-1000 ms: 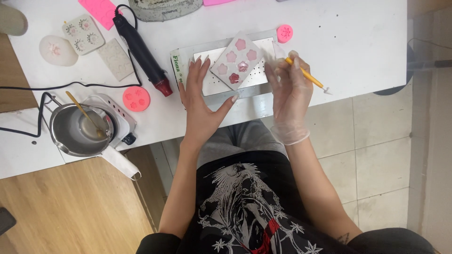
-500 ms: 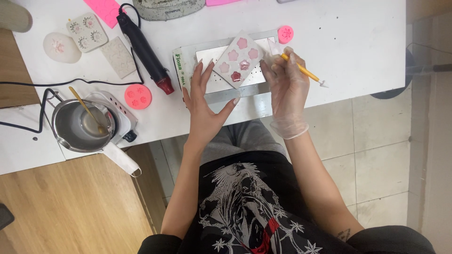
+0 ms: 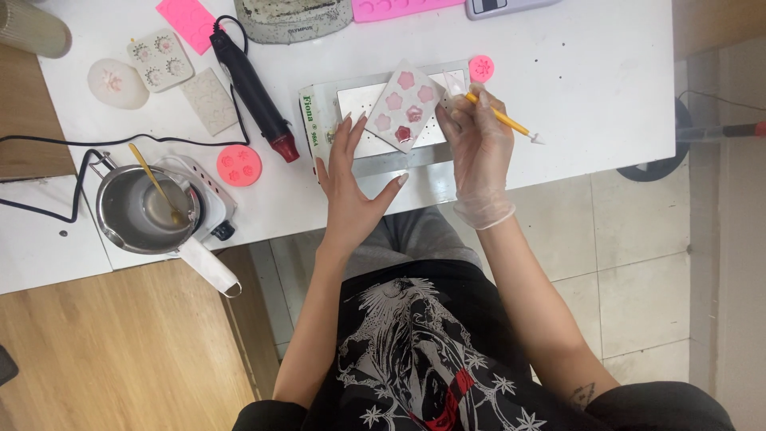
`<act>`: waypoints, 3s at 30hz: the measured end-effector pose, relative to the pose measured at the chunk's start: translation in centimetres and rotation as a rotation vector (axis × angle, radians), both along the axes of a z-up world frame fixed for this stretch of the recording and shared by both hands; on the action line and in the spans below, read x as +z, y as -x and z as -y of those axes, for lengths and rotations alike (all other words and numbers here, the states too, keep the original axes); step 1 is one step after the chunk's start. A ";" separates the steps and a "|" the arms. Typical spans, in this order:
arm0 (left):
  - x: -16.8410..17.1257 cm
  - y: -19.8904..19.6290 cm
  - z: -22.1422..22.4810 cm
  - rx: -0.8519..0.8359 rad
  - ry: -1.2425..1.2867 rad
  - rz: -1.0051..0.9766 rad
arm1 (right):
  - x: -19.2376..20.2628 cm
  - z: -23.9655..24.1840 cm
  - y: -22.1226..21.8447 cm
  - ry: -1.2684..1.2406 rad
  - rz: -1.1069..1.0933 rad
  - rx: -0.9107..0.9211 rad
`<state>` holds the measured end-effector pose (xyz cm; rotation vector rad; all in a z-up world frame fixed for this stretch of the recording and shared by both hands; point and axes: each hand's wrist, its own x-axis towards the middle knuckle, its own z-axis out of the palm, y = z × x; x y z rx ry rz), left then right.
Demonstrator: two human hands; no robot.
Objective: Preparing small flower-shaped wax pieces in a mold using a pick tool.
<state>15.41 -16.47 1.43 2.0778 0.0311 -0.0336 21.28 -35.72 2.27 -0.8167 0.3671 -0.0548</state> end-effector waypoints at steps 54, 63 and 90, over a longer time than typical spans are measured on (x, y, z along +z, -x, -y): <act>1.0 5.8 7.7 0.035 -0.059 -0.074 | -1.1 -1.1 -9.9 0.140 -0.001 0.696; 0.6 5.9 8.0 0.091 -0.083 -0.130 | -1.2 -0.8 -8.8 0.176 0.086 0.618; -1.2 -0.8 1.5 0.205 -0.112 0.107 | -0.2 3.7 -4.9 0.807 0.263 0.671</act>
